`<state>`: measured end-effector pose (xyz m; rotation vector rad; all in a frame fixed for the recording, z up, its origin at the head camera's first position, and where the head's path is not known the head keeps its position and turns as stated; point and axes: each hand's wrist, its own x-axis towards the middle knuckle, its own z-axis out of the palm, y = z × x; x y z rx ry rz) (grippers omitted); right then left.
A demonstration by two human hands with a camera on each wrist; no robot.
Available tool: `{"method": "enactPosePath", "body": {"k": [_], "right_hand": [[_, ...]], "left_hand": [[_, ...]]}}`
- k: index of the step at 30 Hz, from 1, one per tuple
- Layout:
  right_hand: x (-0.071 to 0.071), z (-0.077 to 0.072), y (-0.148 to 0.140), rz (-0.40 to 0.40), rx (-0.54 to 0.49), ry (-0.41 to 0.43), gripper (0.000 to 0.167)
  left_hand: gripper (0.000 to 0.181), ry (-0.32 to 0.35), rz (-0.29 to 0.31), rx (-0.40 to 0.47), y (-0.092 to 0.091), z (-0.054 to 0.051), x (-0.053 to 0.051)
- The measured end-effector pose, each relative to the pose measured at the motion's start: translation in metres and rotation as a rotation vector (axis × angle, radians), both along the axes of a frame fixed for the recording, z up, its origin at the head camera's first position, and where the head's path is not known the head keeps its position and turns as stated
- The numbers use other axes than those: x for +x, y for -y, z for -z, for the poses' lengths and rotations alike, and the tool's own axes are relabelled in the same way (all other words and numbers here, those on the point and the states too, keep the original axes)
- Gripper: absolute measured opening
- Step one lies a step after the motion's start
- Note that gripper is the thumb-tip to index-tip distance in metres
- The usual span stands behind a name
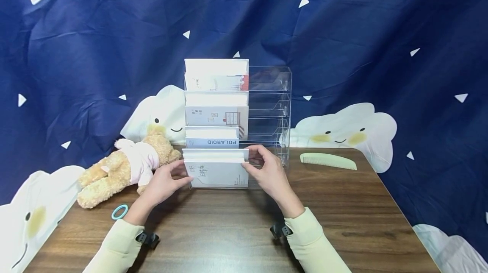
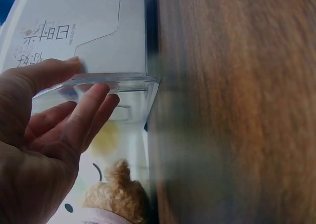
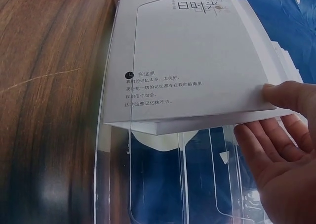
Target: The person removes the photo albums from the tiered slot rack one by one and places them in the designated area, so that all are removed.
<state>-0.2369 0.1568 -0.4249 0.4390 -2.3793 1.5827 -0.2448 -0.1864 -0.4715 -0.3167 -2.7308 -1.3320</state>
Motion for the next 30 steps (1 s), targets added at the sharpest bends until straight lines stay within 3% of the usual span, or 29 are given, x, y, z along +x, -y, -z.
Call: {"method": "enactPosePath", "body": {"k": [20,30], "right_hand": [[-0.0004,0.0056,0.0008,-0.017,-0.014,-0.084,0.03],[0.0005,0.0057,-0.0004,-0.001,0.04,-0.158,0.028]], "left_hand": [[0.059,0.006,0.011,0.009,0.0022,0.0009,-0.0001],[0.057,0.002,0.028,0.013,0.0021,0.003,-0.0013]]}}
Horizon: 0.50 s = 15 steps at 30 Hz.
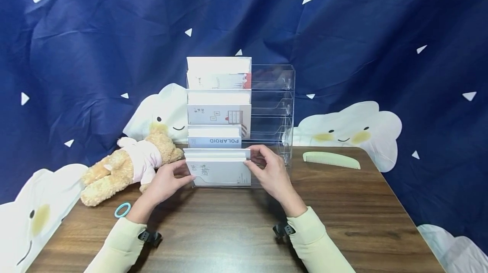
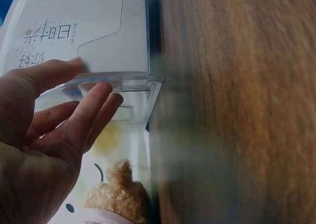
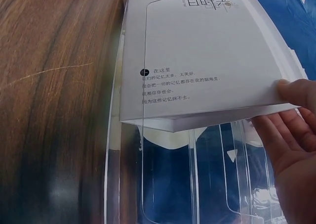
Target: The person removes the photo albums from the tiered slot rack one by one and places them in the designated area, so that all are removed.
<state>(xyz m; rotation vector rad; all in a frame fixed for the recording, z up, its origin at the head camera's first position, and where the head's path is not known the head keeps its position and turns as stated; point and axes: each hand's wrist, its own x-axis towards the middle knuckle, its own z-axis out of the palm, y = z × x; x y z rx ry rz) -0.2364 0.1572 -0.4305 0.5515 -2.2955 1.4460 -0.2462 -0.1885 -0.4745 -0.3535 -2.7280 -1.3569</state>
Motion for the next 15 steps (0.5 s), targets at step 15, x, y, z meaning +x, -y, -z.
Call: {"method": "enactPosePath", "body": {"k": [15], "right_hand": [[0.0009,0.0012,0.0025,-0.032,-0.026,-0.069,0.031]], "left_hand": [[0.056,0.003,-0.01,-0.014,-0.0006,-0.0006,-0.0005]]}}
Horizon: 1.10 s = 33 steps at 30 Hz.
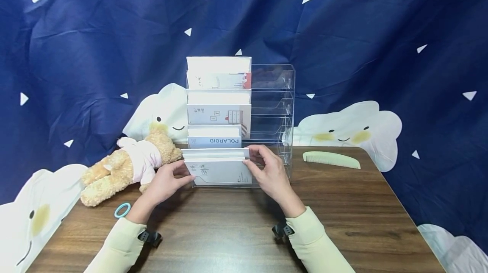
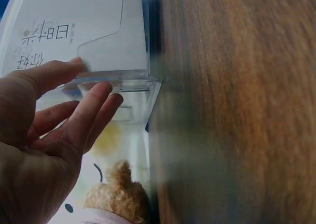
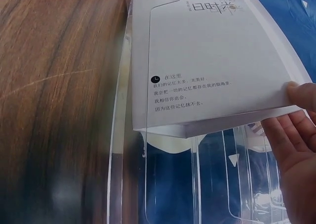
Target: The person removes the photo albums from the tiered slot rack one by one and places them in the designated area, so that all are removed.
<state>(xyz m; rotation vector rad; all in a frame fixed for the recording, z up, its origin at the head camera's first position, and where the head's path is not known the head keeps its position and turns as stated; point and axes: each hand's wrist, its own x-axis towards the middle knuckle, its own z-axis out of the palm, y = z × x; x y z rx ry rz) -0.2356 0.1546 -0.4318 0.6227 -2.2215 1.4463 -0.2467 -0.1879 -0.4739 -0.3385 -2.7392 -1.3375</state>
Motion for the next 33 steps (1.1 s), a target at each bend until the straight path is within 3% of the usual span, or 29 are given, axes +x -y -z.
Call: {"method": "enactPosePath", "body": {"k": [6,15,33], "right_hand": [[-0.001,0.0001,-0.0019,0.003,0.01,-0.034,0.044],[-0.0008,0.0029,0.0007,0.023,-0.001,-0.066,0.048],[-0.0002,0.0004,0.0023,0.01,-0.013,-0.052,0.042]], "left_hand": [[0.056,-0.005,0.007,0.012,-0.0025,-0.0031,-0.0009],[0.055,-0.014,0.016,0.014,-0.0012,-0.0033,-0.0028],[0.054,-0.01,-0.006,-0.037,0.003,0.0001,0.0001]]}}
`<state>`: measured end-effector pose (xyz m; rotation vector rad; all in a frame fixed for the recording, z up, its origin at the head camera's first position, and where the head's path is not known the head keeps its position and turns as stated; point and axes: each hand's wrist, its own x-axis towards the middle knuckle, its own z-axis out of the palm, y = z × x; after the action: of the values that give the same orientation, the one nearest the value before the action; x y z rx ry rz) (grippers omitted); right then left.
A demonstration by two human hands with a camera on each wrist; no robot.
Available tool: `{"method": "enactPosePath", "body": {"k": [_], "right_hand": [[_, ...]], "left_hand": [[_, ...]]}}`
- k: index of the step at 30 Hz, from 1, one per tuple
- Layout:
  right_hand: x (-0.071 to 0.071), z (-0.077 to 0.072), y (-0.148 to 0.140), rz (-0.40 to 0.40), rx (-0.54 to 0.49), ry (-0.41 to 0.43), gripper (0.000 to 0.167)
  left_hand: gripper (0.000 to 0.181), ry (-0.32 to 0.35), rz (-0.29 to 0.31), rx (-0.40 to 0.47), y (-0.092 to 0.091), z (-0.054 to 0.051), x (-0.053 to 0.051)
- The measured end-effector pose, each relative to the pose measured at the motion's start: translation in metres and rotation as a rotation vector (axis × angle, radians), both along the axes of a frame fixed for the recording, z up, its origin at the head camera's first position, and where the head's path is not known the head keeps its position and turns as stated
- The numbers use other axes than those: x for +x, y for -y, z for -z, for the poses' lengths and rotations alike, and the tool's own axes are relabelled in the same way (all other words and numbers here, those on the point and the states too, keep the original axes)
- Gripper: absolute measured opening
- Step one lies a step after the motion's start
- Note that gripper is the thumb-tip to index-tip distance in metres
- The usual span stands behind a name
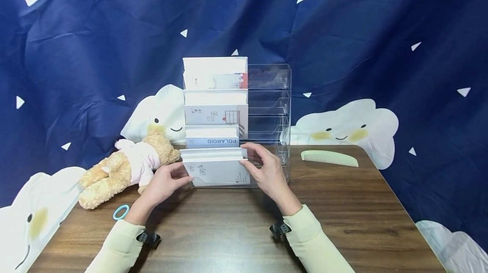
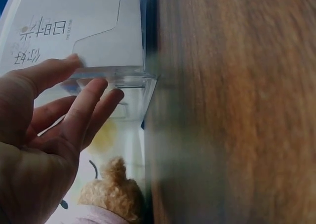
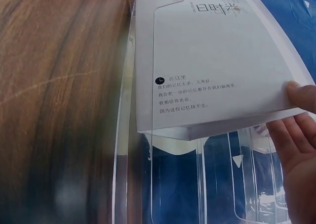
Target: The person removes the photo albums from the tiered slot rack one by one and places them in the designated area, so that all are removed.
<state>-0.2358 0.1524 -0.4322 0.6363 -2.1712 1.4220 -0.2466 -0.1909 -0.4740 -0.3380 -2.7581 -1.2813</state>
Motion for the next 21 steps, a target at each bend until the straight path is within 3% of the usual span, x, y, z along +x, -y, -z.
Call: {"method": "enactPosePath", "body": {"k": [8,13,16,21], "right_hand": [[0.0,-0.007,-0.005,-0.033,-0.014,-0.016,0.044],[-0.002,-0.012,-0.012,-0.058,-0.075,-0.037,0.046],[-0.002,-0.018,-0.018,-0.076,-0.132,-0.006,0.047],[0.0,-0.027,-0.031,-0.023,-0.204,0.074,0.047]], "left_hand": [[0.057,-0.005,0.011,0.016,0.001,0.0,-0.001],[0.059,-0.006,0.008,0.013,0.002,-0.001,0.0],[0.057,0.0,0.003,0.014,0.003,-0.001,0.0],[0.058,0.011,0.015,0.026,0.003,0.001,-0.001]]}}
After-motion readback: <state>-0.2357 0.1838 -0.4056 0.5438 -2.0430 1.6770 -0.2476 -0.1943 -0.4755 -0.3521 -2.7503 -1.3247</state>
